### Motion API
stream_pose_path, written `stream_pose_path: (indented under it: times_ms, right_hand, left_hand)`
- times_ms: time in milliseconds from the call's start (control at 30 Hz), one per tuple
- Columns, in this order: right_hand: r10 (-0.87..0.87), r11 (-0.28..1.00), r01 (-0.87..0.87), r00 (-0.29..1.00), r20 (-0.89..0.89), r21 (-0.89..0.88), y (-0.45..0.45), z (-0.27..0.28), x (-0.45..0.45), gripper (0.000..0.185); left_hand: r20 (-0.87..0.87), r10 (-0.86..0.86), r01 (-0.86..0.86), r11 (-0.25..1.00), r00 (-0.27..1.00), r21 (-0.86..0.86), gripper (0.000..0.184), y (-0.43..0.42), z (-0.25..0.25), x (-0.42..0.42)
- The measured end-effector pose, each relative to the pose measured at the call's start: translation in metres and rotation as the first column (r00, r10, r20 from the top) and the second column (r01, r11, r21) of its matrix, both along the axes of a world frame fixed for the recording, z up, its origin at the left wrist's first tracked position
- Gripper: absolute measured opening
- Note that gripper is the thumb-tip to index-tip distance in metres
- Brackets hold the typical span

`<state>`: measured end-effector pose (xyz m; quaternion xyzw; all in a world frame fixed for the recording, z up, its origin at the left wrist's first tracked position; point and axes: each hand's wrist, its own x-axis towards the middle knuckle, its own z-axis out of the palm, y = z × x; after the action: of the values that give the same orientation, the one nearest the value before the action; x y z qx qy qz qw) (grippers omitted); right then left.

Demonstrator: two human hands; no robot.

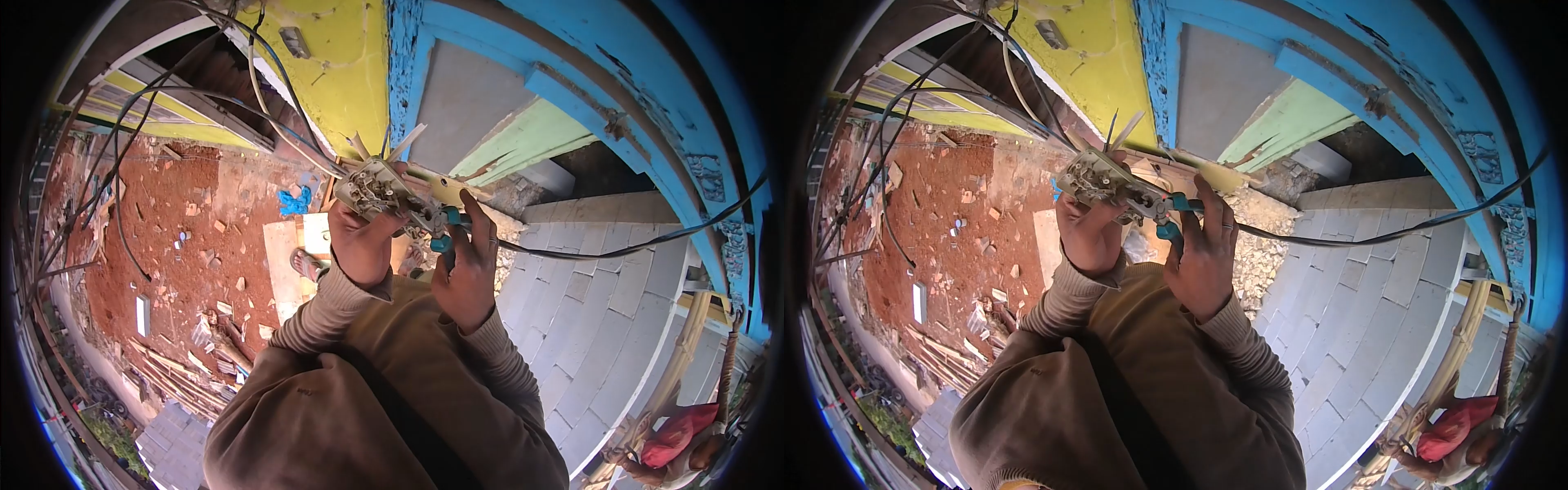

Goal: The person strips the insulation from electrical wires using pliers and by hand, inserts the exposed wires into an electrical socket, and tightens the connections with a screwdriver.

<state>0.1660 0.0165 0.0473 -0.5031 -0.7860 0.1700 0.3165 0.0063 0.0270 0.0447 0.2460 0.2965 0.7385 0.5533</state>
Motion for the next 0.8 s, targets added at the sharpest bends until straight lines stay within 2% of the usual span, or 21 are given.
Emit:
stream_pose_path:
  times_ms: [133,200,333,467,567,633,767,800]
  right_hand:
    - [-0.040,0.993,0.033,0.997,0.063,0.112,0.001,0.007,0.001,0.043]
    - [-0.064,0.992,0.052,0.993,0.101,0.118,0.001,0.000,0.004,0.039]
    - [-0.090,0.990,0.072,0.984,0.154,0.122,-0.001,-0.002,0.009,0.029]
    - [-0.068,0.987,0.045,0.987,0.146,0.154,-0.002,-0.001,0.017,0.025]
    - [-0.048,0.973,0.026,0.995,0.090,0.227,-0.001,-0.003,0.019,0.030]
    - [-0.068,0.962,0.087,0.994,-0.084,0.258,-0.003,-0.011,0.018,0.032]
    - [-0.150,0.960,0.192,0.967,-0.205,0.203,-0.007,-0.017,0.008,0.040]
    - [-0.157,0.975,0.172,0.981,-0.118,0.137,-0.005,-0.013,0.007,0.041]
  left_hand:
    - [0.062,0.006,-0.008,1.000,0.998,0.029,0.052,-0.003,0.006,0.004]
    - [0.046,0.013,-0.017,0.994,0.999,0.105,0.049,-0.004,0.001,0.001]
    - [0.044,-0.044,0.039,0.993,0.998,0.114,0.050,-0.003,-0.011,-0.008]
    - [0.058,-0.007,0.000,0.992,0.998,0.123,0.049,-0.006,-0.014,-0.006]
    - [0.062,0.009,-0.018,0.988,0.998,0.156,0.049,-0.006,-0.017,-0.007]
    - [0.055,0.013,-0.023,0.984,0.998,0.175,0.049,-0.008,-0.019,-0.006]
    - [0.055,0.047,-0.056,0.983,0.997,0.173,0.051,-0.010,-0.017,-0.003]
    - [0.074,0.061,-0.073,0.984,0.995,0.165,0.050,-0.011,-0.016,-0.002]
